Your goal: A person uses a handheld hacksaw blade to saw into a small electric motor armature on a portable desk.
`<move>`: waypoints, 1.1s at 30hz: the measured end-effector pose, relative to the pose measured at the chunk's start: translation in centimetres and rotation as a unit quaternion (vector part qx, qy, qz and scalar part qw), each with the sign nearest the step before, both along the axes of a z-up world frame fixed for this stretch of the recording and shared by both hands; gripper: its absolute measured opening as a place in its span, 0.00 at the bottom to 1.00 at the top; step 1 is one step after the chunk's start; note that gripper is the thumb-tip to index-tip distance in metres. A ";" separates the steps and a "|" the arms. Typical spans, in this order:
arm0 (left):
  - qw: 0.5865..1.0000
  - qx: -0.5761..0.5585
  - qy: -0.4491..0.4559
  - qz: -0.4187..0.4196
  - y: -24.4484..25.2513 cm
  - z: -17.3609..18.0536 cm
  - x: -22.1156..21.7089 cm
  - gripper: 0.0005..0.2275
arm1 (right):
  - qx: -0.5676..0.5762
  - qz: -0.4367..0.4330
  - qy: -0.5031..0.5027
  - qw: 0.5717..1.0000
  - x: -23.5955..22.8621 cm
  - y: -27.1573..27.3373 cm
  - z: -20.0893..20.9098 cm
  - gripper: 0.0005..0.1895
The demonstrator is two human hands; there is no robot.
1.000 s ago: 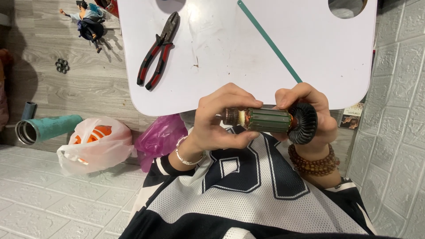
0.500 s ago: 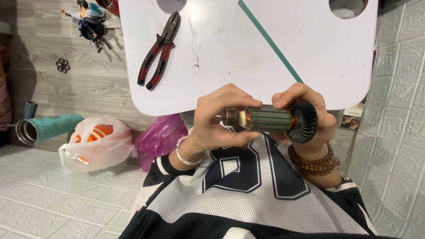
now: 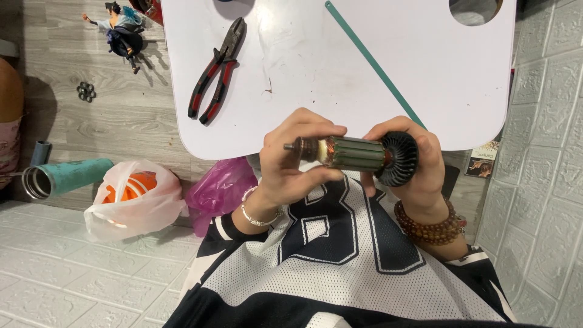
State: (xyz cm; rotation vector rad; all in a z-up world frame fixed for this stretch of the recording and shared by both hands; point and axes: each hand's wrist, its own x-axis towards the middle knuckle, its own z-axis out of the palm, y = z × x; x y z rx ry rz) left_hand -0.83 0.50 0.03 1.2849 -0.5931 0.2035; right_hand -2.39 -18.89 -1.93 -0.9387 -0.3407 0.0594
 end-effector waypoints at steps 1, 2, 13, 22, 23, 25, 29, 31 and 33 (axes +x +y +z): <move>1.000 0.000 0.000 0.000 0.0 0.1 0.0 0.19 | 0.000 0.000 0.000 1.000 0.0 0.1 0.4 0.29; 1.000 0.003 0.001 0.004 0.0 0.3 0.0 0.18 | -0.006 -0.004 -0.008 1.000 0.0 0.3 0.8 0.31; 0.999 -0.013 0.034 -0.029 0.0 -0.3 0.1 0.19 | -0.002 0.012 -0.041 0.999 0.5 -0.6 0.9 0.41; 0.999 -0.023 0.036 -0.033 -0.3 -0.3 0.1 0.24 | -0.049 0.005 -0.075 0.996 0.6 -0.7 1.4 0.33; 0.998 -0.034 0.040 -0.034 -0.4 -0.3 0.0 0.24 | -0.051 -0.002 -0.080 0.995 0.6 -0.6 1.4 0.32; 0.997 -0.045 0.043 -0.035 -0.4 -0.3 0.0 0.24 | -0.053 -0.007 -0.087 0.995 0.6 -0.4 1.5 0.31; 0.993 -0.080 0.065 -0.053 -0.7 -0.1 -0.3 0.24 | -0.085 -0.023 -0.109 0.990 0.5 -0.2 2.4 0.28; 0.989 -0.102 0.082 -0.067 -0.9 0.1 -0.5 0.25 | -0.094 -0.026 -0.112 0.989 0.6 -0.1 2.7 0.27; 0.988 -0.108 0.084 -0.070 -1.0 0.3 -0.5 0.26 | -0.107 -0.029 -0.115 0.987 0.7 0.1 2.6 0.27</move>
